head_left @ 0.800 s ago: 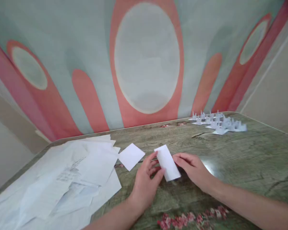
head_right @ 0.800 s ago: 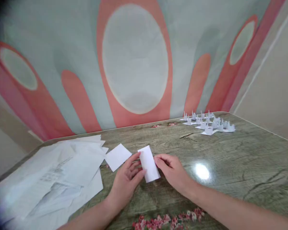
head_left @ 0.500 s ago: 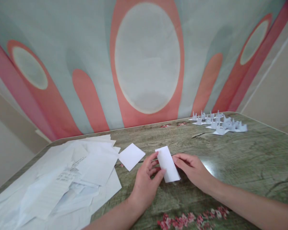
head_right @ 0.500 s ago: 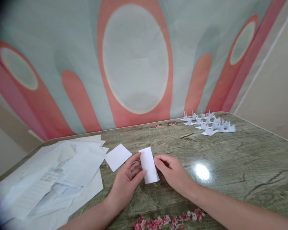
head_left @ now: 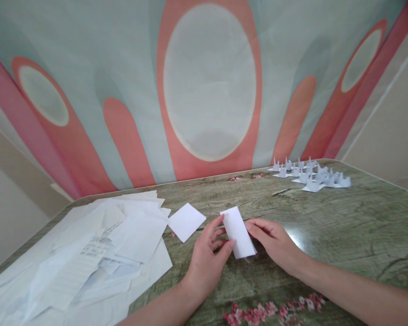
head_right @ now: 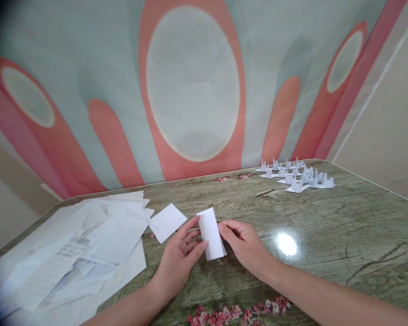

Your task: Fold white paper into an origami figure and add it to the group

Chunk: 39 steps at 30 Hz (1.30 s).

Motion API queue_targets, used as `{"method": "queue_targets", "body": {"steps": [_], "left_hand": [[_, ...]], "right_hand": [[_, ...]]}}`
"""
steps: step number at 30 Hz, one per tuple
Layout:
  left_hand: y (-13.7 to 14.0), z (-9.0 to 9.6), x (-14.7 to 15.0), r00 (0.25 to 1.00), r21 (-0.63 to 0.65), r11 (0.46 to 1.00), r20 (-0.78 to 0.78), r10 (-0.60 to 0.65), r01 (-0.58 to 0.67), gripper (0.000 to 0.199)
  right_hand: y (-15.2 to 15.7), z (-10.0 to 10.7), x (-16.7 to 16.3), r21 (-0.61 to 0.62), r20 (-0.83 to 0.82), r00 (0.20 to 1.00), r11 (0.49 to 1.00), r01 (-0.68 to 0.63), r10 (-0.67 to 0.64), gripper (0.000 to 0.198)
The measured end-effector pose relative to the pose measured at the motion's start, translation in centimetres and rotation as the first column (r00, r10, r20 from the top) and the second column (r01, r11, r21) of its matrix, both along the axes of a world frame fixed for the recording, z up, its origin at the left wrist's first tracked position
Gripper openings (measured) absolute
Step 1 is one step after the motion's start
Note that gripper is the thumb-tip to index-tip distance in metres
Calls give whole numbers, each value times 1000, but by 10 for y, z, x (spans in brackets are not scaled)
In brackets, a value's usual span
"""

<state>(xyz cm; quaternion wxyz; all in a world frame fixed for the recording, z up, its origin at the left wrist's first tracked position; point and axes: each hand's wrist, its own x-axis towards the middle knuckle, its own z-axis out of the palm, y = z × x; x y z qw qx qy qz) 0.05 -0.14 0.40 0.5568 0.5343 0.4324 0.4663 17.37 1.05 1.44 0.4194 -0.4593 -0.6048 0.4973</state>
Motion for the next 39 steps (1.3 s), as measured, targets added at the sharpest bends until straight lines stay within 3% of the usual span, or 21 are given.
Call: {"method": "queue_targets", "body": {"steps": [28, 35, 39], "left_hand": [[0, 0, -1, 1000, 9, 1000, 4, -29, 29, 60], [-2, 0, -3, 980, 127, 987, -184, -71, 95, 85], [-3, -1, -5, 967, 188, 975, -245, -72, 120, 86]], "right_hand": [[1, 0, 1, 81, 61, 997, 995, -58, 53, 28], [-1, -2, -1, 99, 80, 994, 992, -80, 72, 26], [-3, 1, -2, 147, 120, 990, 985, -87, 69, 22]]}}
